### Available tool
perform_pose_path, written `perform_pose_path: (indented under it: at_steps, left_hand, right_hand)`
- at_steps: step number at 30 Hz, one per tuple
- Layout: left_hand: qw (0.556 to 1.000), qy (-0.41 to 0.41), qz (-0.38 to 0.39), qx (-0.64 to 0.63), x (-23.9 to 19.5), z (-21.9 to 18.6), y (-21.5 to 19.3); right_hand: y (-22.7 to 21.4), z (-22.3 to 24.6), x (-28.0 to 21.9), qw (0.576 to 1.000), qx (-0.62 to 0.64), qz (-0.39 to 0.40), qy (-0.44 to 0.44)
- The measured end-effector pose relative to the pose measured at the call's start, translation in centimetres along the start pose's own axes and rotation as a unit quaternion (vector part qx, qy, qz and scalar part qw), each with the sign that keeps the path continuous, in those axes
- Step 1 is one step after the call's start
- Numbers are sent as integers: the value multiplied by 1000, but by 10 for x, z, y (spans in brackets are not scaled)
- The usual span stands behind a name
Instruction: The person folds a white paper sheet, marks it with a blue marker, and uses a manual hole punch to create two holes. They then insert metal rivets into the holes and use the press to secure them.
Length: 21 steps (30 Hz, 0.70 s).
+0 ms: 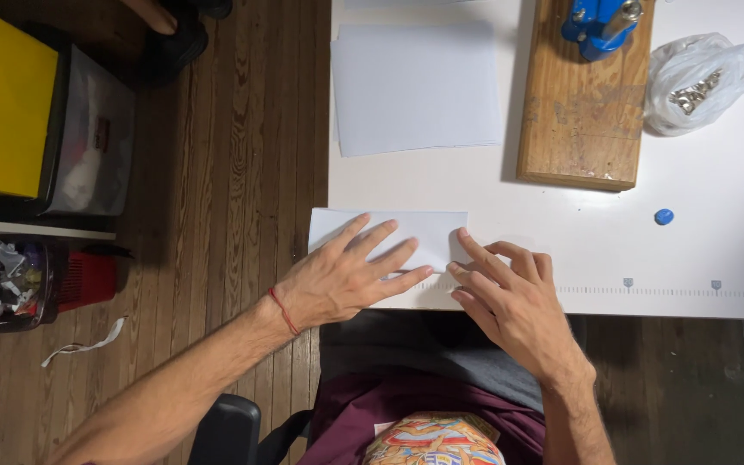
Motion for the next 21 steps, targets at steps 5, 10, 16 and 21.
perform_pose_path:
  at_steps: [5,10,16,21]
  left_hand:
    - [999,-11,-24,-36,-12,6,2]
    - [996,-5,-40,-81,-20,11,4]
    - [973,-16,-34,-229,-32,19,11]
    - [972,-20,-47,-231,-33,17,8]
  right_hand:
    - [5,-6,3,999,48,17,3]
    - [7,-12,3,997,75,26,10]
    - [6,-13,3,999,48,22,-2]
    - [11,-17,3,997,63,42,16]
Point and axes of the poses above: each hand's wrist, its own x-axis towards the middle knuckle, its own y-axis out of the palm, z = x × y, the point moved 3 cm from there along x, towards the middle knuckle, and after that the axes turned 14 degrees about -x, right-handed, at the moved point
